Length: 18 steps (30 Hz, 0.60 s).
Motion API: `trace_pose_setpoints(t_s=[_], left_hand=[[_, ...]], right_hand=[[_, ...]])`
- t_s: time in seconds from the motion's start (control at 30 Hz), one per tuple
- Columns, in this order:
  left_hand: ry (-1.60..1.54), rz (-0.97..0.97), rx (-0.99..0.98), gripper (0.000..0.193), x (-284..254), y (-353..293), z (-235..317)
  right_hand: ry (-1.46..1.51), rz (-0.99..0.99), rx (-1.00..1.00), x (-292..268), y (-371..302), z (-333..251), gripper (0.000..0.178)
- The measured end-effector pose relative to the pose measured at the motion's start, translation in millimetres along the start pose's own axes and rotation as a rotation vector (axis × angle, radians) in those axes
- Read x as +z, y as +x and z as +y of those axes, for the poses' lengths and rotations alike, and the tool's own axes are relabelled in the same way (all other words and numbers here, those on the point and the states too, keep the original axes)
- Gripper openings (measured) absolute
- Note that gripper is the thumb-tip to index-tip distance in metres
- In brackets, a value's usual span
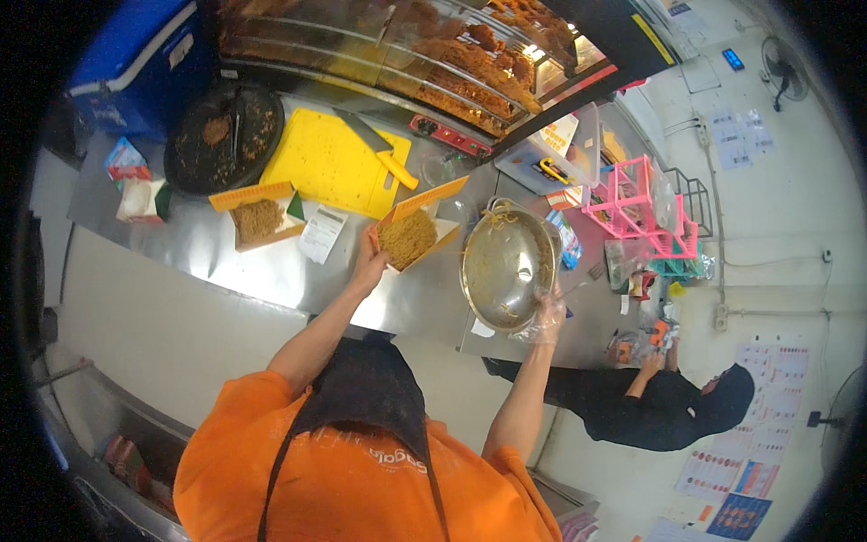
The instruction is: The person assembles food orders in a commercial kitchen. They scoop noodles into paper containers, add fried chicken pieces, and include scrambled eggs and a sauce packet, then seal the containers.
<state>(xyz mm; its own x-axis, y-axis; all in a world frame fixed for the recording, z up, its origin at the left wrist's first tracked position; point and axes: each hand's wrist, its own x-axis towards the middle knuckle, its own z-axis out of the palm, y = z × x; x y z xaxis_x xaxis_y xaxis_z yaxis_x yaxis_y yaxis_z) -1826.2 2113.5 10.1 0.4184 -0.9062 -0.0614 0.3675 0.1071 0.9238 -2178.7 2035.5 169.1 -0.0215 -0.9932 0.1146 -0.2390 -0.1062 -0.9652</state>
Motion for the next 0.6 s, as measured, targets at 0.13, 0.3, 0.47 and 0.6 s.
trace_pose_setpoints(t_s=[0.13,0.3,0.47,0.6], left_hand=[[-0.034,-0.056,-0.208,0.069,-17,1,-11],[0.043,-0.117,-0.165,0.063,-31,-3,-59],[0.396,-0.036,-0.106,0.082,-42,-4,-85],[0.845,0.032,-0.081,0.082,-49,-25,-54]], right_hand=[[0.109,0.153,0.073,18,3,-41,0.052],[0.189,0.161,0.013,23,27,-143,0.057],[0.071,0.162,-0.308,27,100,-274,0.035],[0.4,-0.021,-0.338,75,201,-394,0.009]])
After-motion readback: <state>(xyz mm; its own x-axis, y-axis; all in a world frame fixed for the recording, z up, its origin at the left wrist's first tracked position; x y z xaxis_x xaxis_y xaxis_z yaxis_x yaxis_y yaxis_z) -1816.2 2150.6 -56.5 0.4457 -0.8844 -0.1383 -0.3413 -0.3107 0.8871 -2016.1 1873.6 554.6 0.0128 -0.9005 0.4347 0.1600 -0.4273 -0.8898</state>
